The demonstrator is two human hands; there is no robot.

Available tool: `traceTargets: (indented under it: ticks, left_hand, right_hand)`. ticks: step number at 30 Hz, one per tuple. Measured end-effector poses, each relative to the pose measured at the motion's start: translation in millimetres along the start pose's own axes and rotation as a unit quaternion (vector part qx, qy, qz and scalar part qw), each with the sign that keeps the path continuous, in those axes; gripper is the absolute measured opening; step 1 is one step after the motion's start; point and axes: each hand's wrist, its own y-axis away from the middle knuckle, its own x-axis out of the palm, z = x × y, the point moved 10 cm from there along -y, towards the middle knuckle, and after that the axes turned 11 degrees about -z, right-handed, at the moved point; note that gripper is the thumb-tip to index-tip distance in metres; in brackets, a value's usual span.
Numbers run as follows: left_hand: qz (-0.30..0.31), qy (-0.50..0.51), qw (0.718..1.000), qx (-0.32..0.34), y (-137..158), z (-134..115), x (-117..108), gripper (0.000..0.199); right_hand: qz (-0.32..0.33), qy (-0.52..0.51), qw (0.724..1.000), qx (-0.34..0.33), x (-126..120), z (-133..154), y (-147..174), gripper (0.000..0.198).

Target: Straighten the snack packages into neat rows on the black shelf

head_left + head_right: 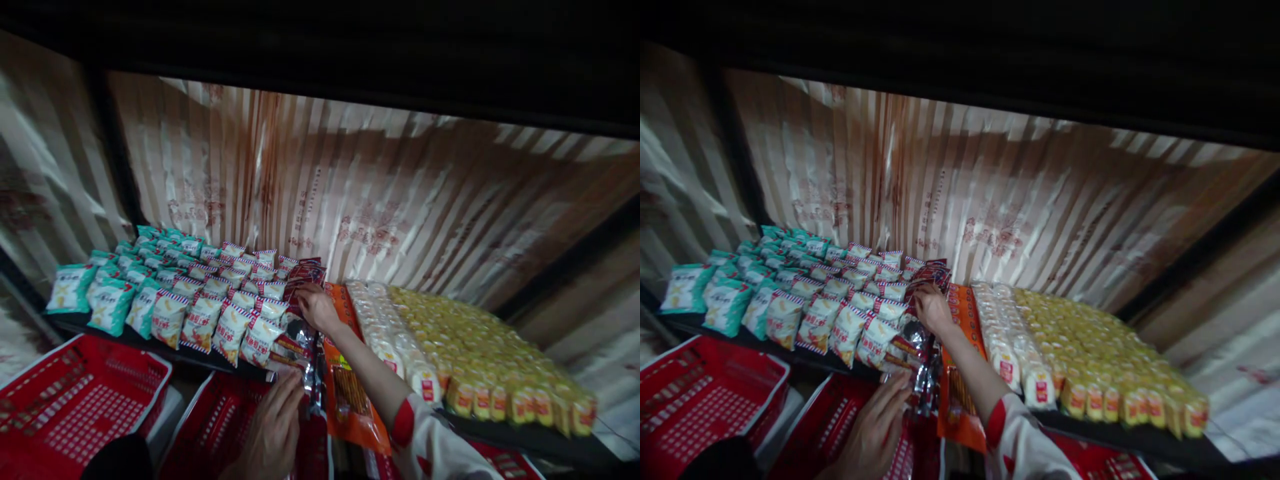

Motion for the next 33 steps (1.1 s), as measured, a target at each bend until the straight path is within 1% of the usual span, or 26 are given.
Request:
traceTargets:
  ticks: [2,4,5,8,11,13,16,19,21,23,27,30,33]
  left_hand:
    - [-0.003,0.023,1.0,0.018,8,-7,-10,0.044]
    - [0.003,0.035,0.999,0.024,18,-12,-17,0.044]
    - [0.008,0.039,0.999,0.02,23,-12,-20,0.044]
    - [0.021,0.059,0.998,0.001,41,-13,-27,0.042]
    - [0.042,0.088,0.995,-0.023,60,-14,-35,0.041]
    - [0.078,0.11,0.989,-0.053,71,-13,-41,0.044]
    - [0.165,0.141,0.968,-0.13,90,-6,-52,0.046]
    - [0.244,0.146,0.942,-0.178,111,1,-72,0.04]
    - [0.271,0.142,0.933,-0.191,126,6,-91,0.038]
    - [0.277,0.14,0.927,-0.209,141,14,-111,0.036]
    - [0.254,0.166,0.927,-0.219,169,21,-144,0.032]
    - [0.253,0.183,0.923,-0.224,186,21,-157,0.031]
    - [0.287,0.206,0.907,-0.231,202,13,-164,0.028]
  right_hand:
    - [-0.046,-0.026,0.998,-0.019,-9,10,15,0.027]
    - [-0.077,-0.052,0.995,-0.021,-17,20,35,0.028]
    - [-0.08,-0.062,0.995,-0.012,-19,25,46,0.03]
    - [-0.06,-0.086,0.994,0.02,-19,46,78,0.031]
    - [-0.042,-0.122,0.991,0.039,-13,81,109,0.036]
    - [-0.059,-0.149,0.985,0.059,-9,108,129,0.037]
    - [-0.074,-0.198,0.972,0.102,8,150,160,0.035]
    - [-0.088,-0.236,0.948,0.195,29,179,194,0.033]
    - [-0.094,-0.247,0.932,0.249,39,194,218,0.033]
    - [-0.093,-0.257,0.922,0.275,47,211,238,0.034]
    - [-0.091,-0.259,0.91,0.309,55,238,269,0.039]
    - [-0.075,-0.244,0.913,0.32,58,255,282,0.04]
    - [-0.059,-0.24,0.917,0.314,59,275,291,0.039]
